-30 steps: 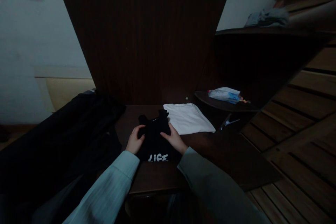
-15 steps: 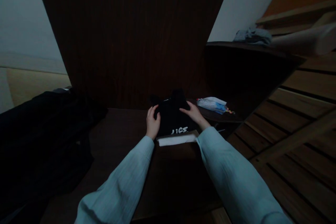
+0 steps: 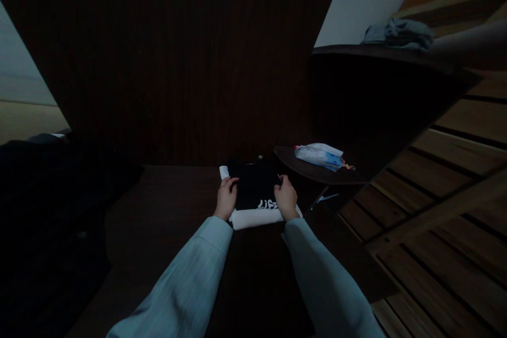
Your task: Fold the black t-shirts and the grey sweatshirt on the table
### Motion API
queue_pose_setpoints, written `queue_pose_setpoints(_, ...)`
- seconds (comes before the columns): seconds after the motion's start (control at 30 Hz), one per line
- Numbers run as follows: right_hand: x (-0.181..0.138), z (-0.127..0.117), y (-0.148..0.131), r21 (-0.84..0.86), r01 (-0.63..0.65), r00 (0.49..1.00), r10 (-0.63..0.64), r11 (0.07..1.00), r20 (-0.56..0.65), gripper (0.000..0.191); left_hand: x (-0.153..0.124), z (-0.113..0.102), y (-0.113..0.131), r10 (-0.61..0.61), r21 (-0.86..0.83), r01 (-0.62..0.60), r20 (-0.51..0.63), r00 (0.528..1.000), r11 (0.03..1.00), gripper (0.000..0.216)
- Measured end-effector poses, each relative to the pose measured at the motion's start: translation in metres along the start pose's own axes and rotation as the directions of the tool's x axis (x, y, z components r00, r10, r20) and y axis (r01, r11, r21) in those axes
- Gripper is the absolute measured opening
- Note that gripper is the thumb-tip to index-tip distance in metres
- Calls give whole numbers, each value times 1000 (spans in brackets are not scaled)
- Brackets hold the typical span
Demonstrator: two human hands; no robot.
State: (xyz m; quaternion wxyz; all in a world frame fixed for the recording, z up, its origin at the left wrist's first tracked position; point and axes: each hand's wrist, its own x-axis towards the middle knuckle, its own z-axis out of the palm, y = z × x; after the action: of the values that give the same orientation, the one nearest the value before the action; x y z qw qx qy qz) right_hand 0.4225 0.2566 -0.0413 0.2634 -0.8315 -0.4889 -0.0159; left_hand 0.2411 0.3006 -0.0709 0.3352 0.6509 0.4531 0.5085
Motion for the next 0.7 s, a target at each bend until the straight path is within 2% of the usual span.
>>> queue_pose_setpoints(0.07,0,0,1,20,31,999,-31,999,-37,36,0,1,-1,6,15,-6,-2,1000,1000,29)
queue_pose_setpoints(0.13,-1,-1,2,66,78,989,-69,995,-128,36,0,2,-2,7,31,-7,-22,1000,999,31)
queue_pose_setpoints(0.23,-5,-4,-3,152,211,933,-153,965,-326,39,-1,2,-2,17,48,-15,-53,998,999,33)
queue_pose_setpoints(0.3,-9,-3,-11,195,331,895,-242,923,-376,43,-1,1,-2,27,55,-25,-51,998,998,35)
queue_pose_setpoints(0.33,-11,-1,-15,214,382,893,-299,899,-337,44,-1,1,-2,33,59,-31,-44,998,998,35)
queue_pose_setpoints(0.4,-16,8,-25,255,420,907,-394,871,-147,44,-1,2,-3,34,68,-32,-30,999,997,36)
queue_pose_setpoints(0.47,-19,19,-30,274,380,908,-413,883,71,41,-1,4,-4,28,74,-27,-18,999,997,39)
queue_pose_setpoints(0.5,-20,24,-32,274,350,908,-397,896,137,39,-2,5,-4,27,78,-26,-11,1000,997,41)
queue_pose_setpoints(0.57,-21,30,-32,266,314,913,-366,912,180,37,-5,6,-4,30,97,-30,7,1000,995,45)
queue_pose_setpoints(0.7,-20,29,-29,211,337,907,-377,917,188,40,-18,2,0,49,169,-59,59,997,984,43)
